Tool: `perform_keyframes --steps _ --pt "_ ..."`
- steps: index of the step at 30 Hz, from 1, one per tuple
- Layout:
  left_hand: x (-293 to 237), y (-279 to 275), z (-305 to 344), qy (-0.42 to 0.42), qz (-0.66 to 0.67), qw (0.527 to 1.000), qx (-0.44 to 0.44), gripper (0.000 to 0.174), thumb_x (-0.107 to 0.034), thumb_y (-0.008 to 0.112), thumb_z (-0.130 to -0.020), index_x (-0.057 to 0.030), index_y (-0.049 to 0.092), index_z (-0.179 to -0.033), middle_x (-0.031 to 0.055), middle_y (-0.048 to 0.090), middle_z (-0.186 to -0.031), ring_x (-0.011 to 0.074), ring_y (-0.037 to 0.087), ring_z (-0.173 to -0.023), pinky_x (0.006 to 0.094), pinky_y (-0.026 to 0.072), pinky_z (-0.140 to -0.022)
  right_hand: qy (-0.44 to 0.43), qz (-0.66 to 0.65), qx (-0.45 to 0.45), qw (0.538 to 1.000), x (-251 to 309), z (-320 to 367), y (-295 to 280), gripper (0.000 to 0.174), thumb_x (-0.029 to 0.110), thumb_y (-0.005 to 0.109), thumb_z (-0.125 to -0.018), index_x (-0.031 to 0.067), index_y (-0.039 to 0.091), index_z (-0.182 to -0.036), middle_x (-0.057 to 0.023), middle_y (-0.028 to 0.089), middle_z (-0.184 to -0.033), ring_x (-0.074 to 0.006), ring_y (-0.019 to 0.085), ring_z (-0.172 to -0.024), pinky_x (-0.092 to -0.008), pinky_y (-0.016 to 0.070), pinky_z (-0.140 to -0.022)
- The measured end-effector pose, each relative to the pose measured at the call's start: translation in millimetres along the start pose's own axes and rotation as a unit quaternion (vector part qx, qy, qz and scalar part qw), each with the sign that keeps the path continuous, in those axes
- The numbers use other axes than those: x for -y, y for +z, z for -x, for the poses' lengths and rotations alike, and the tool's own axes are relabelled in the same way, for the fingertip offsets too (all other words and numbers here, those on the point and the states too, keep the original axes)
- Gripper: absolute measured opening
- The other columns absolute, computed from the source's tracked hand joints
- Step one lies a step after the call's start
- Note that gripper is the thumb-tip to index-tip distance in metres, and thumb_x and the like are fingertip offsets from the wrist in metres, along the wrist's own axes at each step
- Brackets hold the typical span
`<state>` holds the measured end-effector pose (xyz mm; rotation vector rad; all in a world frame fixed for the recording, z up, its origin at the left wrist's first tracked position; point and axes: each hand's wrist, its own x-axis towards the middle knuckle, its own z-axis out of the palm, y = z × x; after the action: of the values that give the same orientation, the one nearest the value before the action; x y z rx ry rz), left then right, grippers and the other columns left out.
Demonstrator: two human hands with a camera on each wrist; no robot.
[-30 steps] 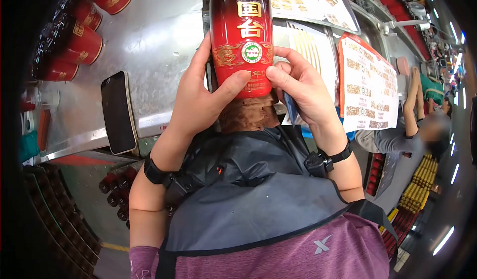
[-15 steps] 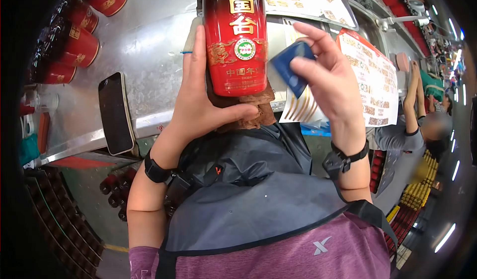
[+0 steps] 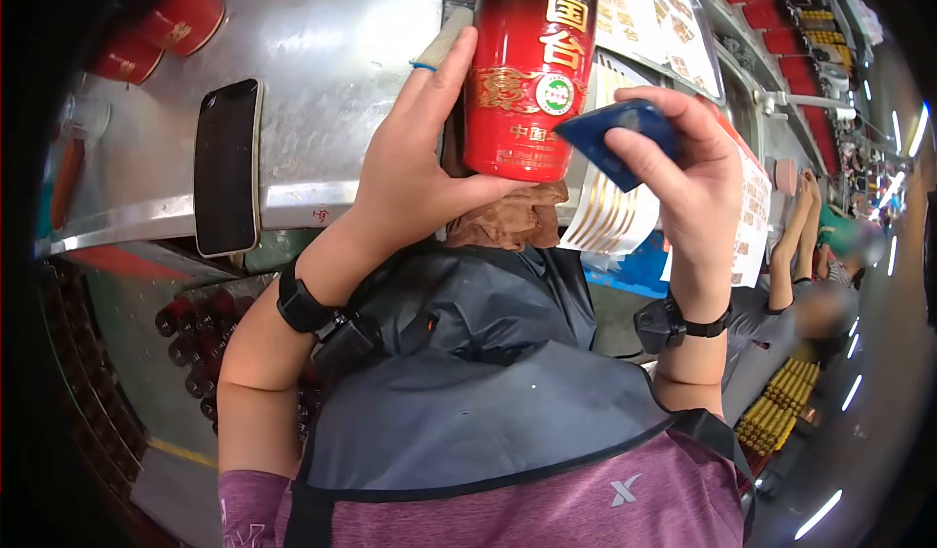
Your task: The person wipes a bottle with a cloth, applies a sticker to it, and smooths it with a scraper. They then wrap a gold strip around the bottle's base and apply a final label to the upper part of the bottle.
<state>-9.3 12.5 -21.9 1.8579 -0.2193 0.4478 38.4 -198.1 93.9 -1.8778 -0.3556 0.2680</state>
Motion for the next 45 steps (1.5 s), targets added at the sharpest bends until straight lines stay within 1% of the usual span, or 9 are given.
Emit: perform_keyframes --steps 2,4,14,17,22,35,37,40,45 --pt "-1 0 0 -0.019 0.007 1.000 0.009 0.107 -0.009 0.086 -0.063 0.0003 0.029 -0.153 0.0162 0.054 -0.128 0.0274 0.056 -0.119 0.0356 0.0441 -0.106 -0.016 0.015 0.018 1.000 3 -2 -1 0.029 0.000 0.075 -0.084 -0.0025 0.067 -0.111 -0.0055 0.069 -0.103 -0.0105 0.064 -0.095 -0.0257 0.0524 -0.087" --pt "3 3 -1 0.050 -0.028 0.998 -0.033 0.114 -0.026 0.092 -0.058 -0.0048 0.032 -0.153 0.0138 0.059 -0.110 0.0294 0.062 -0.095 0.0363 0.0515 -0.081 -0.020 0.042 0.053 0.998 7 -1 2 0.027 0.000 0.075 -0.083 -0.0026 0.068 -0.110 -0.0060 0.069 -0.102 -0.0115 0.064 -0.095 -0.0258 0.0521 -0.086" --pt "2 1 -1 0.077 -0.057 0.994 -0.046 0.113 -0.032 0.092 -0.058 -0.0024 0.034 -0.151 0.0141 0.059 -0.108 0.0305 0.062 -0.094 0.0371 0.0517 -0.078 -0.136 0.199 0.138 0.961 24 -19 6 0.028 0.001 0.077 -0.079 0.0023 0.071 -0.106 -0.0051 0.067 -0.089 -0.0119 0.063 -0.082 -0.0244 0.0482 -0.074" --pt "1 1 -1 0.068 -0.039 0.996 -0.043 0.111 -0.035 0.091 -0.060 -0.0016 0.035 -0.150 0.0161 0.057 -0.113 0.0328 0.060 -0.099 0.0386 0.0500 -0.085 -0.124 0.210 0.160 0.957 30 -19 5 0.028 0.000 0.076 -0.079 0.0020 0.071 -0.106 -0.0055 0.069 -0.090 -0.0117 0.064 -0.085 -0.0244 0.0490 -0.077" --pt "5 -1 -2 0.030 0.090 0.995 -0.025 0.095 -0.032 0.085 -0.075 0.0001 0.035 -0.149 0.0209 0.051 -0.131 0.0348 0.053 -0.120 0.0380 0.0420 -0.102 -0.039 0.091 0.021 0.995 33 -8 -3 0.028 -0.005 0.075 -0.080 -0.0022 0.070 -0.108 -0.0055 0.070 -0.101 -0.0093 0.064 -0.091 -0.0229 0.0498 -0.083" --pt "3 1 -3 -0.012 0.134 0.991 -0.019 0.079 -0.022 0.077 -0.085 0.0007 0.036 -0.149 0.0204 0.046 -0.141 0.0298 0.046 -0.133 0.0358 0.0354 -0.110 -0.032 0.073 -0.011 0.997 19 5 -15 0.030 -0.005 0.076 -0.080 -0.0021 0.069 -0.110 -0.0053 0.070 -0.102 -0.0097 0.064 -0.092 -0.0232 0.0504 -0.085" --pt "2 0 -2 -0.005 0.136 0.991 -0.002 0.076 -0.014 0.070 -0.090 -0.0012 0.029 -0.154 0.0147 0.045 -0.143 0.0219 0.044 -0.133 0.0386 0.0323 -0.114 -0.029 0.084 0.005 0.996 22 2 -12 0.031 -0.004 0.076 -0.080 -0.0020 0.069 -0.110 -0.0055 0.070 -0.103 -0.0097 0.064 -0.092 -0.0232 0.0505 -0.085" --pt "9 0 -2 -0.003 0.149 0.989 -0.011 0.088 -0.026 0.081 -0.082 0.0009 0.033 -0.151 0.0199 0.047 -0.138 0.0307 0.047 -0.130 0.0372 0.0358 -0.110 -0.018 0.078 0.041 0.996 27 -2 -3 0.029 -0.001 0.076 -0.081 -0.0023 0.069 -0.110 -0.0065 0.071 -0.106 -0.0103 0.065 -0.093 -0.0242 0.0511 -0.085" --pt "1 -5 0 0.040 0.072 0.996 0.015 0.109 -0.034 0.089 -0.070 0.0005 0.028 -0.153 0.0200 0.048 -0.135 0.0328 0.050 -0.125 0.0382 0.0385 -0.106 -0.075 0.131 0.100 0.983 28 -16 5 0.029 0.001 0.077 -0.080 0.0000 0.070 -0.109 -0.0072 0.071 -0.099 -0.0128 0.066 -0.092 -0.0259 0.0510 -0.083"
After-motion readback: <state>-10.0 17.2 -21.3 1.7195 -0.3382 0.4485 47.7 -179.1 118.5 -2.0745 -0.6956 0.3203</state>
